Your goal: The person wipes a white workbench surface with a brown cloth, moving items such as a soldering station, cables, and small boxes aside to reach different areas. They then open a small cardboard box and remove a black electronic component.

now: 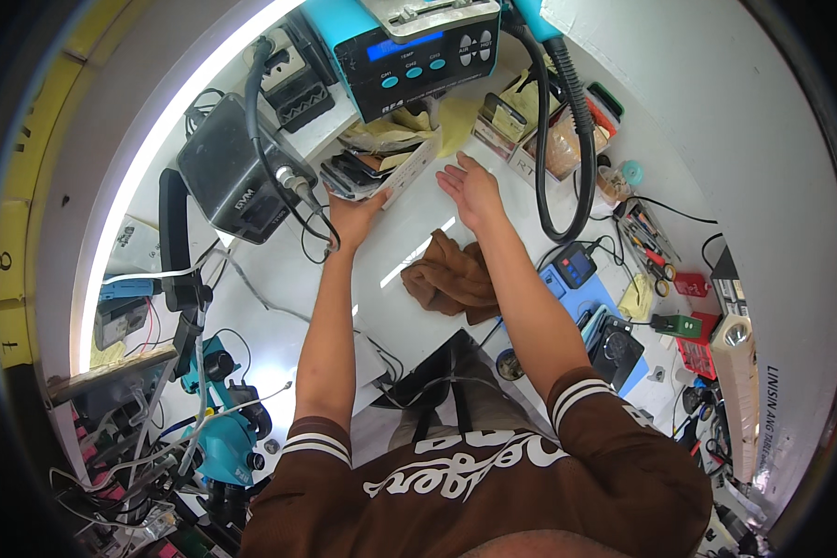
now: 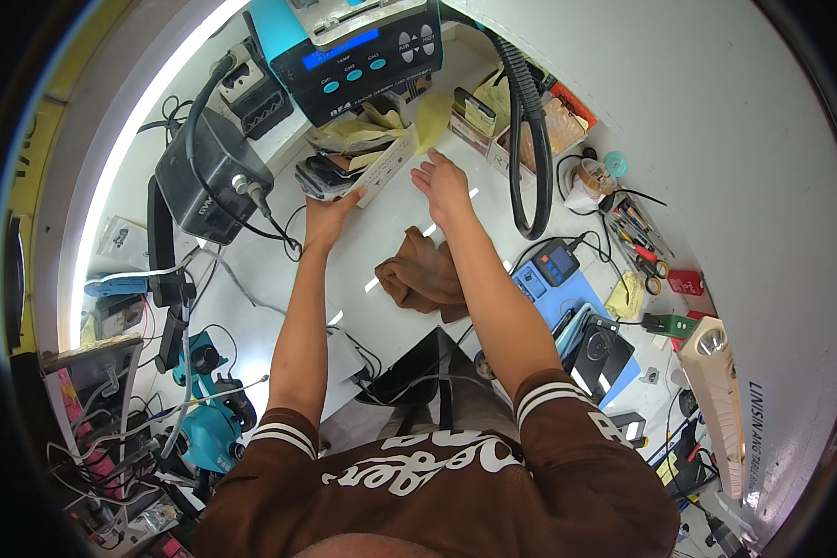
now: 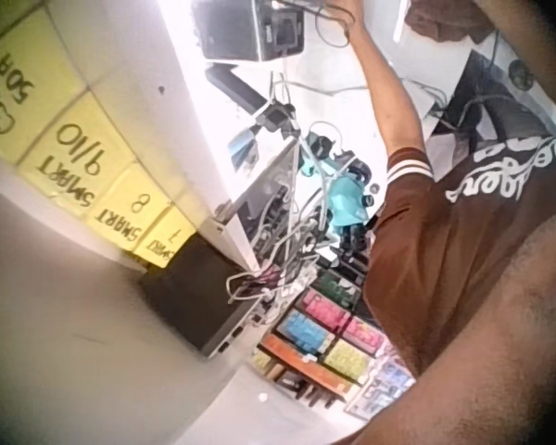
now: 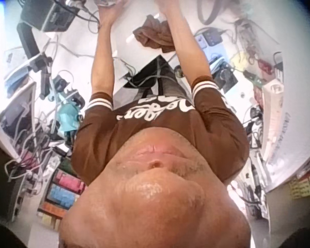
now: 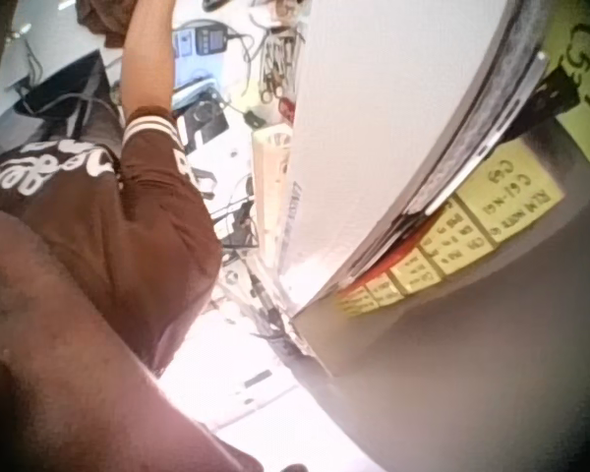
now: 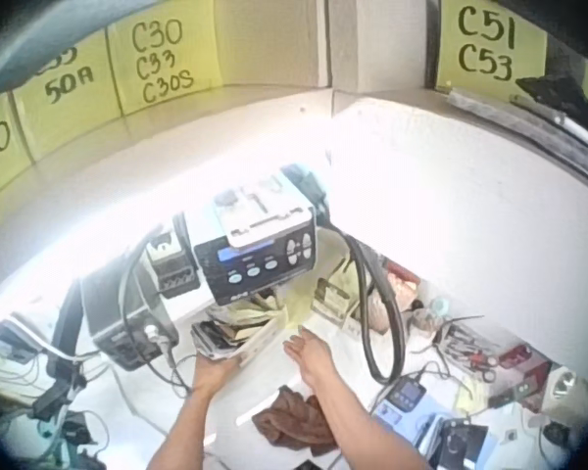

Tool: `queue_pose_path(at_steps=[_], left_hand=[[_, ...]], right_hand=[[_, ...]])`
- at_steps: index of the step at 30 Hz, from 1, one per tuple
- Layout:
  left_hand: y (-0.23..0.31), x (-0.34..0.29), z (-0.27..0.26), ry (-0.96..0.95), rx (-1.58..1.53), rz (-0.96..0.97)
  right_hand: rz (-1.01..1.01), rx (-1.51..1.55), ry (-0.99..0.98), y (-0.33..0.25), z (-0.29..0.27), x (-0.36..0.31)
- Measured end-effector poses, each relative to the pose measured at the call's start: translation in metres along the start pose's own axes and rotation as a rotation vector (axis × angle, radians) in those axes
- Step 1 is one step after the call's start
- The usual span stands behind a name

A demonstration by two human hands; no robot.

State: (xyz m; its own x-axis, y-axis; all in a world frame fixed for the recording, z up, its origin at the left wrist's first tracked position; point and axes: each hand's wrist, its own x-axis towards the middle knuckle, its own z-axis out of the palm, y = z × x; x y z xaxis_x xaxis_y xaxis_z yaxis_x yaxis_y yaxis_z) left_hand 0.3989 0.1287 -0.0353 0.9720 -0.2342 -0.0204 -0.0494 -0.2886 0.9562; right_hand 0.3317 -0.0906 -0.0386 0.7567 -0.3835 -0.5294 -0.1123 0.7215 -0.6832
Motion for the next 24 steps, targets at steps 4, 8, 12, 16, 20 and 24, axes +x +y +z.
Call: queue_pose_path(at_steps=[4, 8, 12, 16, 20, 24], left_hand=[[0.015, -0.010, -0.021, -0.043, -0.023, -0.073], [0.015, -0.003, -0.031, -0.075, 0.045, -0.227], [0.020, 0.006, -0.032, -0.093, 0.107, -0.334], [0.010, 0.003, -0.030, -0.081, -0.014, -0.119], [0.005, 0.001, -0.011, -0.055, -0.050, 0.106], [0.011, 0.011, 0.021, -0.043, -0.032, 0.113]], right_hand=[[-0.072, -0.405, 0.191, -0.002, 0.019, 0.005], [-0.187, -0.683, 0.159, -0.008, 0.005, 0.032], [-0.300, -1.022, 0.226, -0.012, -0.022, 0.041], [-0.448, -1.341, 0.225, -0.021, -0.035, -0.019], [-0.441, -1.281, 0.177, -0.046, -0.022, -0.107], [-0.597, -0.860, 0.087, -0.047, -0.013, -0.139]])
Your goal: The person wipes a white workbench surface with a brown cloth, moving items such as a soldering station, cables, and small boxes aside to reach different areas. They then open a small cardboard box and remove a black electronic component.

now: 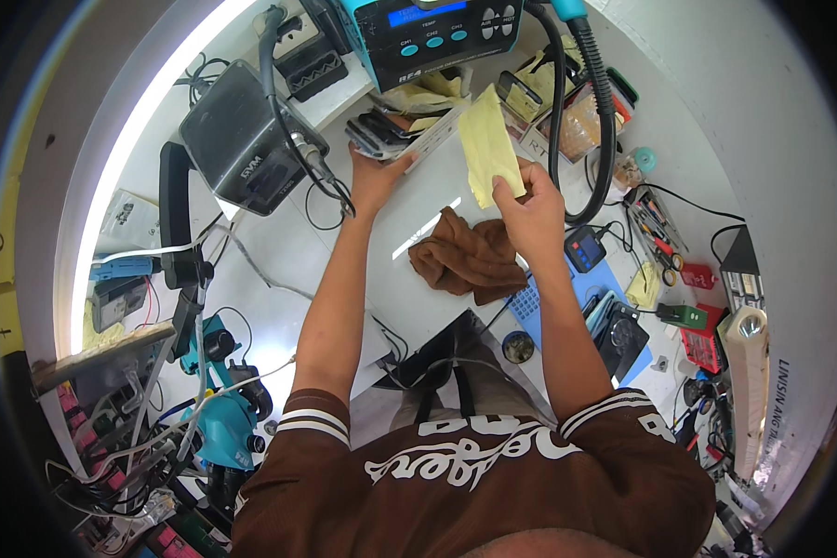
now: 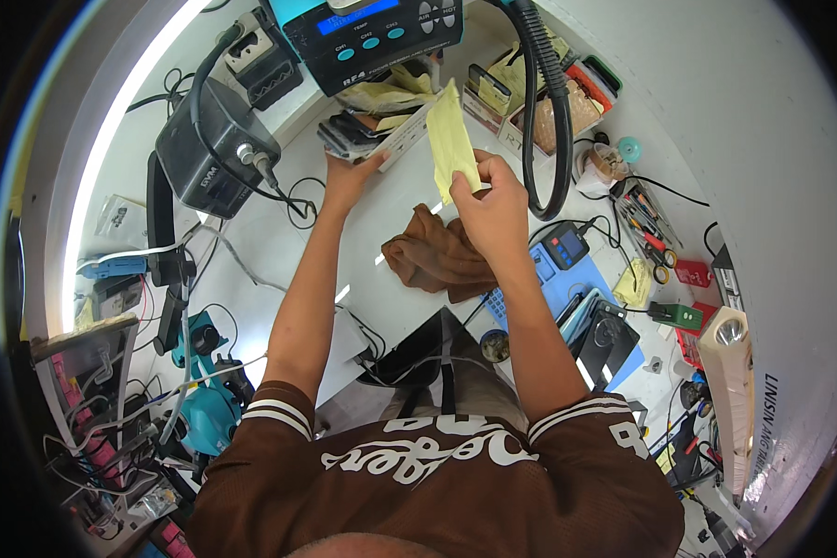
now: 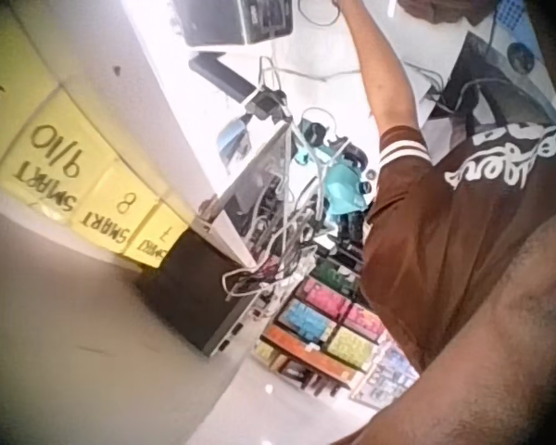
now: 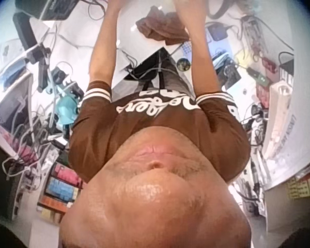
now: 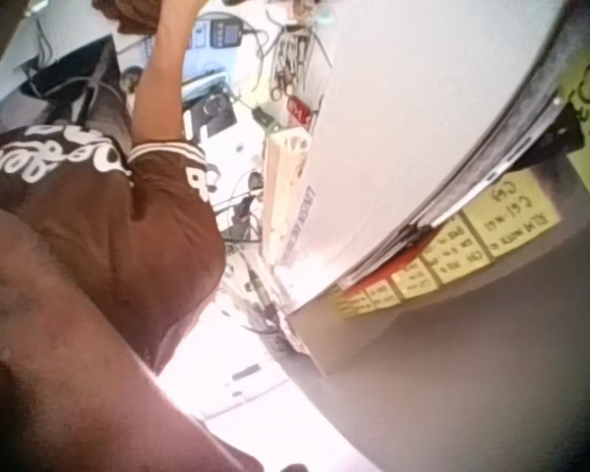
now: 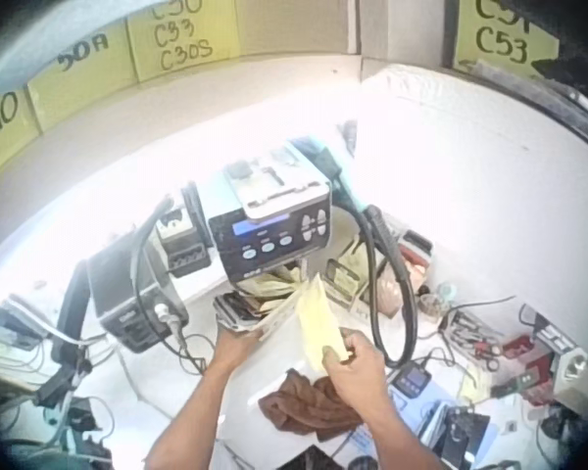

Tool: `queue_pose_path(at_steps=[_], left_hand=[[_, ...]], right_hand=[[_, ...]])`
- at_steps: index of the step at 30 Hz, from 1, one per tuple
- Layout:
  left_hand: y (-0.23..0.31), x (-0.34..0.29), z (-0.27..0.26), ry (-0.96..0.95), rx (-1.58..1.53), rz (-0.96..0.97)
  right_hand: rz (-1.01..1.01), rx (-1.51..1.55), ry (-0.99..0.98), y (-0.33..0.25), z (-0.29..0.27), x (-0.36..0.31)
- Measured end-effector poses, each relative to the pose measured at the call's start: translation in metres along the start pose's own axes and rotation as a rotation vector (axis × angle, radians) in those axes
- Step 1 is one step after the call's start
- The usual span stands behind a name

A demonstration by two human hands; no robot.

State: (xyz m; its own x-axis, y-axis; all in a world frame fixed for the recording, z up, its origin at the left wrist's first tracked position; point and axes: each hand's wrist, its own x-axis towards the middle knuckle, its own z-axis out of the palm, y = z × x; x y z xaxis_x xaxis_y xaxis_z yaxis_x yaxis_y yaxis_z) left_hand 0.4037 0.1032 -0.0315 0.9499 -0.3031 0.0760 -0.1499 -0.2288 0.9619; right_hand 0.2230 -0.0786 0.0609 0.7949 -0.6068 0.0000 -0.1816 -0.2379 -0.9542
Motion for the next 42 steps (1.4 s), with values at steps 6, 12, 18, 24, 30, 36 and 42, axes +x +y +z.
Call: queue_pose_path(at_steps=[6, 12, 18, 24, 30, 36, 42], left_hand=[[0.031, -0.070, 0.028, 0.156, -0.168, -0.265], [0.060, -0.116, 0.026, -0.326, -0.987, -0.342], [0.102, -0.119, 0.028, -0.232, -0.324, -0.240], [0.134, -0.115, 0.003, -0.479, -0.165, -0.342], [0.113, -0.113, -0.030, -0.678, -0.258, -0.026], [0.143, -0.117, -0.007, -0.675, 0.043, -0.316], [0.146, -0.115, -0.010, -0.656, 0.108, -0.297]], right_hand=[[-0.024, -0.100, -0.173, -0.003, -0.024, -0.006], [0.187, 0.532, -0.158, 0.001, -0.024, -0.010], [0.251, 0.381, -0.329, -0.001, -0.033, -0.029], [0.314, 0.448, -0.485, 0.001, -0.047, -0.029], [0.207, 0.616, -0.508, 0.025, -0.053, -0.028], [-0.227, 0.012, -0.604, -0.003, -0.057, -0.036], [0.224, 0.376, -0.700, -0.005, -0.060, -0.043]])
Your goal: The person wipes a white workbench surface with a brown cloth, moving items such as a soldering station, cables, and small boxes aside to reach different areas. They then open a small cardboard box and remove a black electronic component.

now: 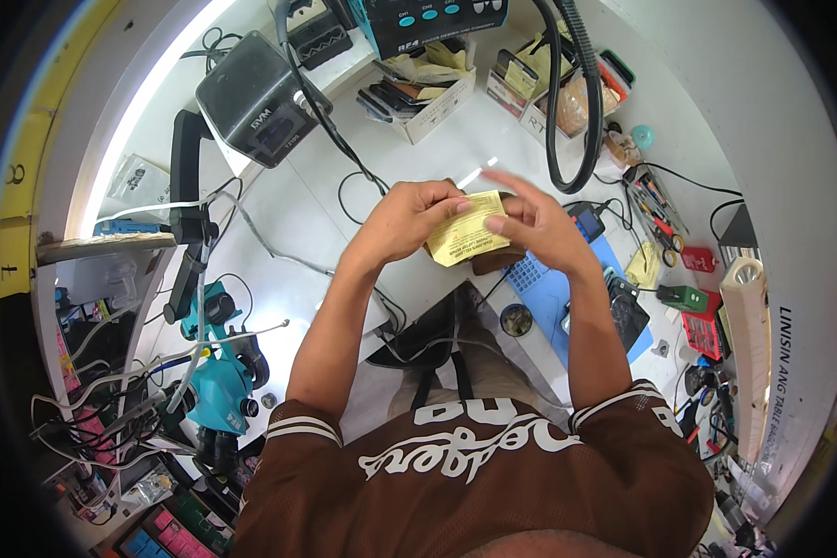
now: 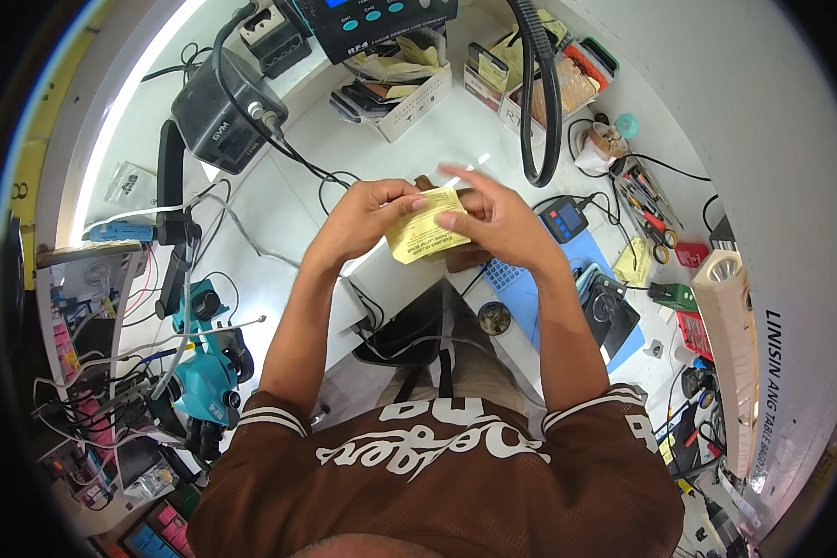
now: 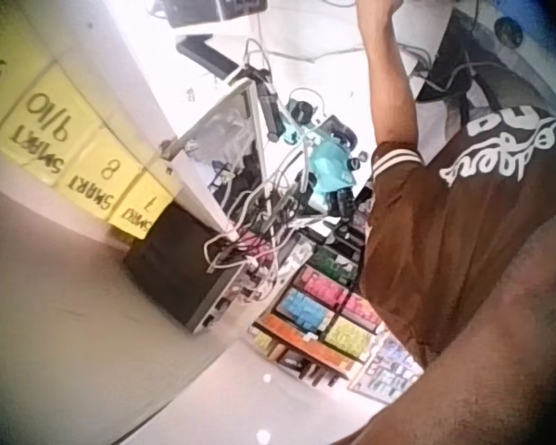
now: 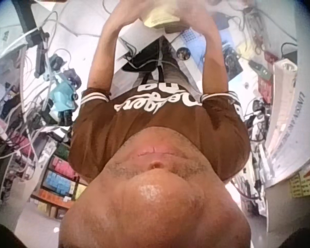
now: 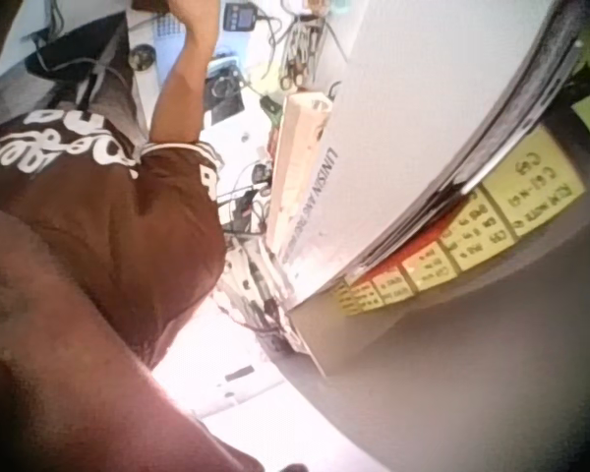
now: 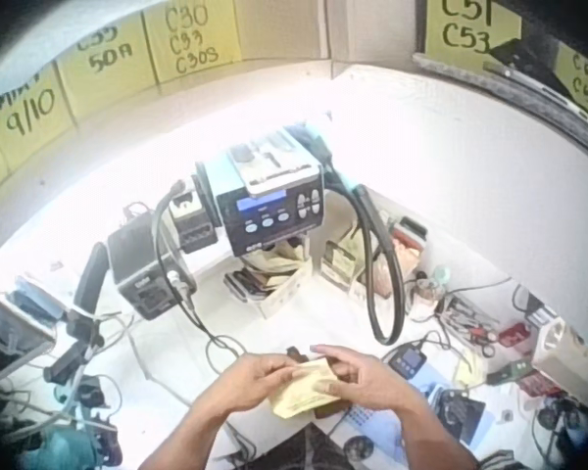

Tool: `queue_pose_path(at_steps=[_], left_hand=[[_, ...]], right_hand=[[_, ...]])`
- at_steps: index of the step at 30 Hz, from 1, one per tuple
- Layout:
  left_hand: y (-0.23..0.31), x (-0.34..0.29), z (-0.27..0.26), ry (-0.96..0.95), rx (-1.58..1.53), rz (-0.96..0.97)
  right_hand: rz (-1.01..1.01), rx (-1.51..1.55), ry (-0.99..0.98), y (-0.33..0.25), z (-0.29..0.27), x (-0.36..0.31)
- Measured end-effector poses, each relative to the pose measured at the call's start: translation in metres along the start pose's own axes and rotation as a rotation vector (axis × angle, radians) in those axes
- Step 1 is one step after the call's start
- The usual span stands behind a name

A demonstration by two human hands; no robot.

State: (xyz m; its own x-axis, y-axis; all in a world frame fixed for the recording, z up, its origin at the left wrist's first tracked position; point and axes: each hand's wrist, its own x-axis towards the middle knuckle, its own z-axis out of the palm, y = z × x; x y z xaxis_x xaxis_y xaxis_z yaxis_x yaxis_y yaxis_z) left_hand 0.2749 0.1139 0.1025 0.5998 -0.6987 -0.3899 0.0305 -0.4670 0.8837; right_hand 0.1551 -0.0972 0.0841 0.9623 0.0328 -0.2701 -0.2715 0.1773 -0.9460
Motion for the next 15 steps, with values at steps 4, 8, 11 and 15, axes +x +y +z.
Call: queue_pose_path(at_steps=[4, 8, 11, 15], left_hand=[[-0.011, -0.001, 0.000, 0.112, -0.079, 0.137], [-0.063, 0.006, -0.014, 0.399, -0.267, 0.224], [-0.039, -0.012, 0.004, 0.135, -0.366, 0.235], [-0.021, -0.015, 0.019, 0.021, -0.528, 0.001]], right_hand=[[0.029, -0.013, 0.100, 0.008, -0.007, 0.002], [-0.114, 0.101, 0.320, 0.008, -0.016, 0.004], [-0.061, 0.133, 0.284, 0.012, -0.011, 0.006], [0.001, 0.212, 0.174, 0.005, 0.006, 0.006]])
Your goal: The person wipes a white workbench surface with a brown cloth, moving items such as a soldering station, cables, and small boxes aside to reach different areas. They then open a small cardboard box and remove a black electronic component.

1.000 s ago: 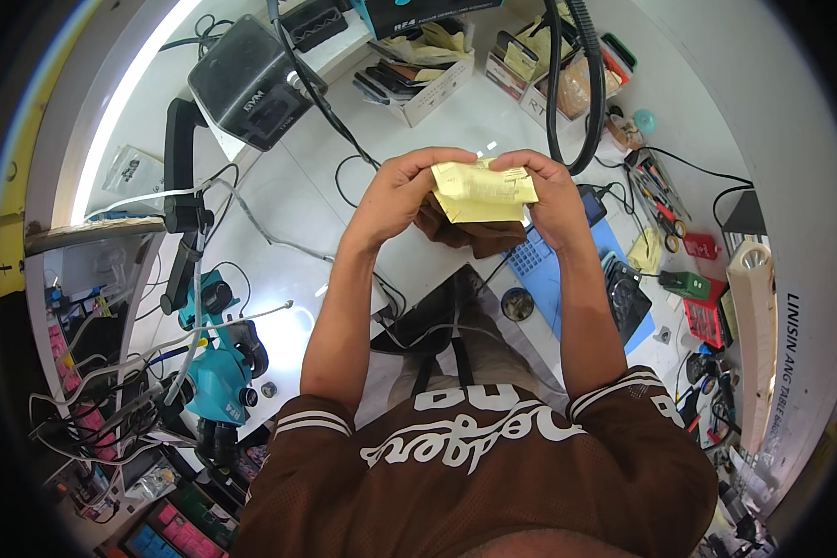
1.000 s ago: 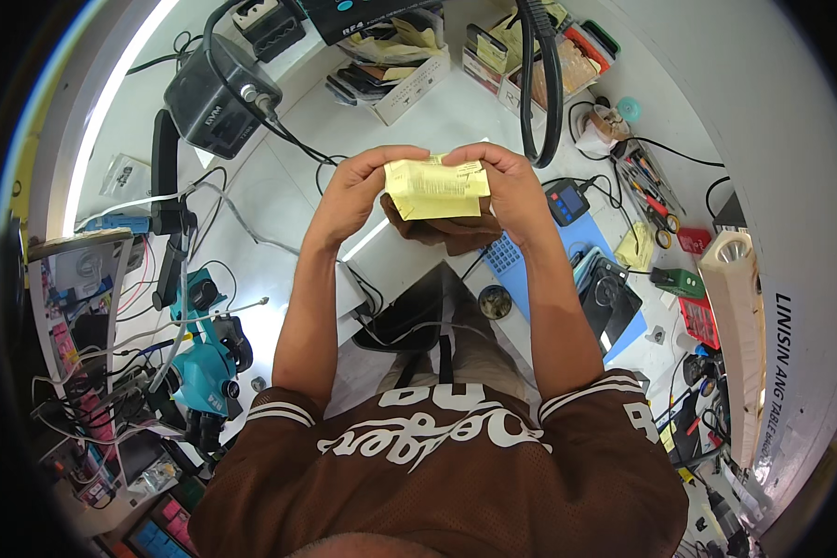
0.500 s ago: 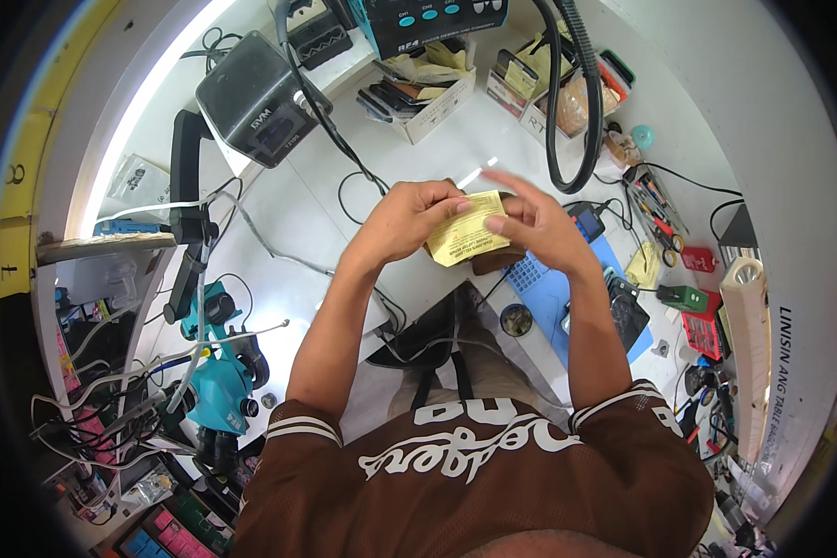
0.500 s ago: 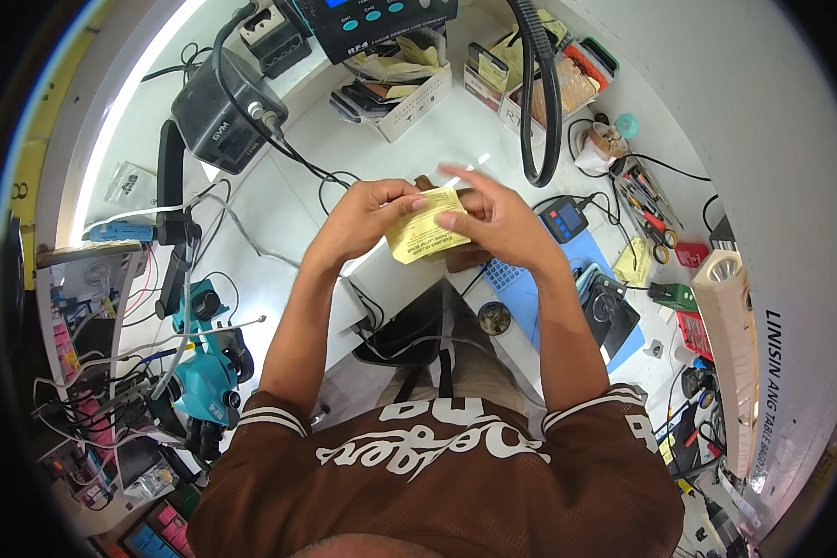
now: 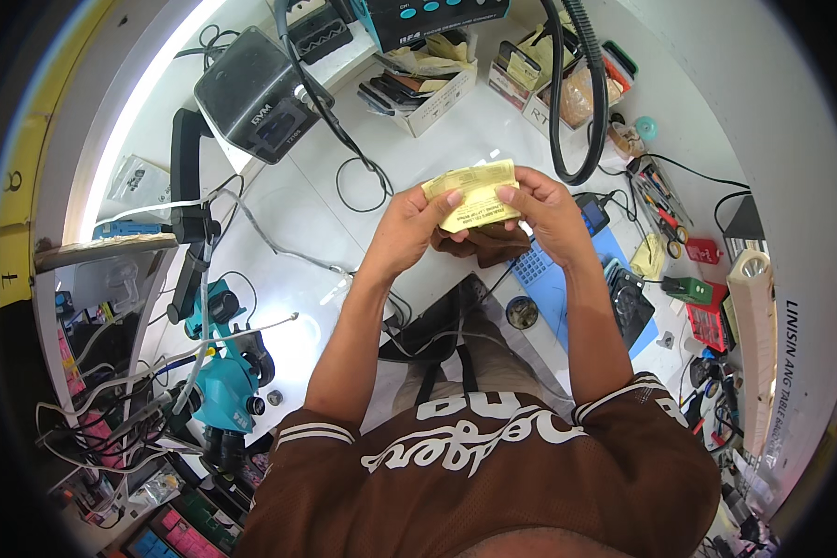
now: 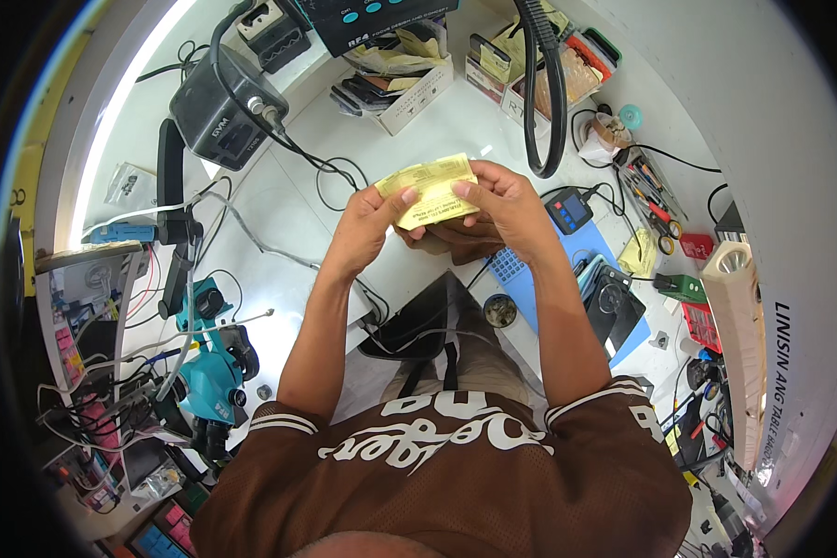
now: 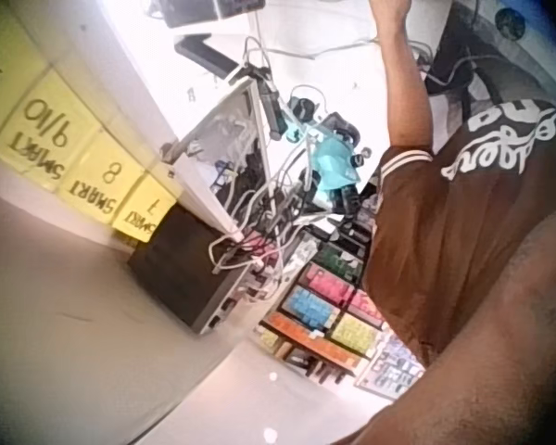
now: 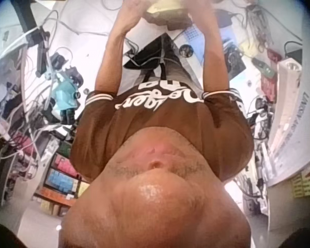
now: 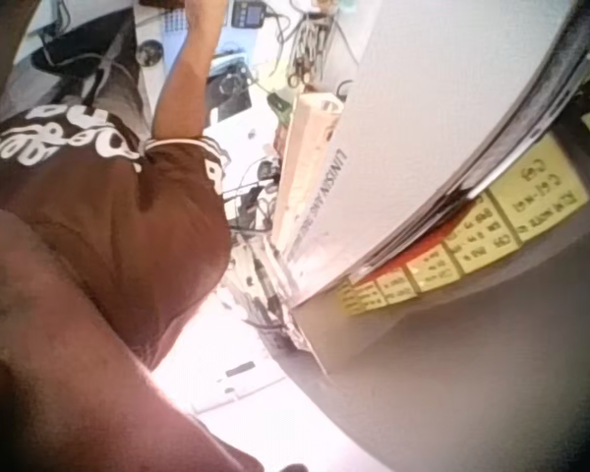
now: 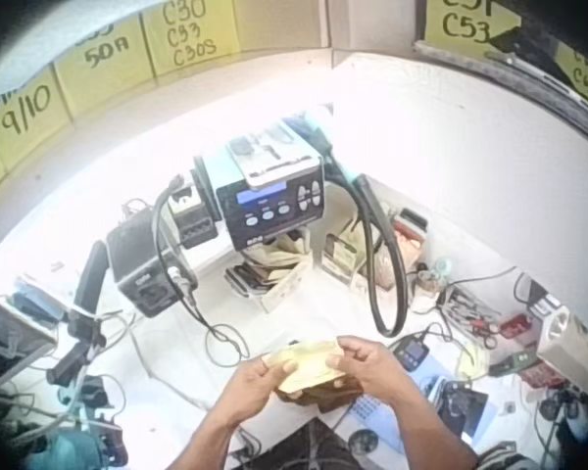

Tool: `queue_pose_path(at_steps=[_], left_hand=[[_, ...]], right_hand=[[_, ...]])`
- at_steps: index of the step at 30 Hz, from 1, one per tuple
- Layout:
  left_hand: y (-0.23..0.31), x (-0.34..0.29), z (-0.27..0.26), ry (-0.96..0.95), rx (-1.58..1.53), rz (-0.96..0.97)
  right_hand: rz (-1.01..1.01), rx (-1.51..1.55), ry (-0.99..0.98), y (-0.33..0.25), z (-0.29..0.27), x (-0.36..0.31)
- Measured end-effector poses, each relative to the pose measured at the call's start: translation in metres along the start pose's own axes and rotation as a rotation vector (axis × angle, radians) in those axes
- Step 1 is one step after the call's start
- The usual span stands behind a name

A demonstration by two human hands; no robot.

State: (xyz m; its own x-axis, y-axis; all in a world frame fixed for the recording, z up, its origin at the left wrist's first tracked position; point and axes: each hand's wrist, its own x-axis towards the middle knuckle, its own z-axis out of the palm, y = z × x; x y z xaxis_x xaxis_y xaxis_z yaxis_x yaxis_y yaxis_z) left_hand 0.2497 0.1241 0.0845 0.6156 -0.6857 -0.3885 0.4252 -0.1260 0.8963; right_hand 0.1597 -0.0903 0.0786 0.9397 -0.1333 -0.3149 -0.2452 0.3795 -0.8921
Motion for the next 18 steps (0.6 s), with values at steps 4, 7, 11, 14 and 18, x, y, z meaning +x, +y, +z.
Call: queue_pose_path(at_steps=[4, 7, 11, 14, 18], left_hand=[[0.004, -0.003, -0.006, -0.058, 0.069, 0.049], [-0.002, -0.002, -0.023, -0.142, 0.239, 0.210], [-0.005, 0.000, -0.027, -0.006, 0.136, 0.298], [0.001, 0.005, -0.011, -0.132, 0.287, 0.047], [-0.003, 0.007, -0.006, 0.011, 0.290, 0.026]], right_hand=[[0.028, 0.087, -0.107, 0.004, -0.005, 0.002], [0.026, 0.074, -0.078, 0.010, -0.016, 0.008], [0.038, -0.055, -0.128, 0.006, -0.024, 0.013], [0.092, -0.241, -0.282, 0.001, -0.009, 0.014], [-0.028, -0.136, -0.098, -0.027, 0.015, 0.004]])
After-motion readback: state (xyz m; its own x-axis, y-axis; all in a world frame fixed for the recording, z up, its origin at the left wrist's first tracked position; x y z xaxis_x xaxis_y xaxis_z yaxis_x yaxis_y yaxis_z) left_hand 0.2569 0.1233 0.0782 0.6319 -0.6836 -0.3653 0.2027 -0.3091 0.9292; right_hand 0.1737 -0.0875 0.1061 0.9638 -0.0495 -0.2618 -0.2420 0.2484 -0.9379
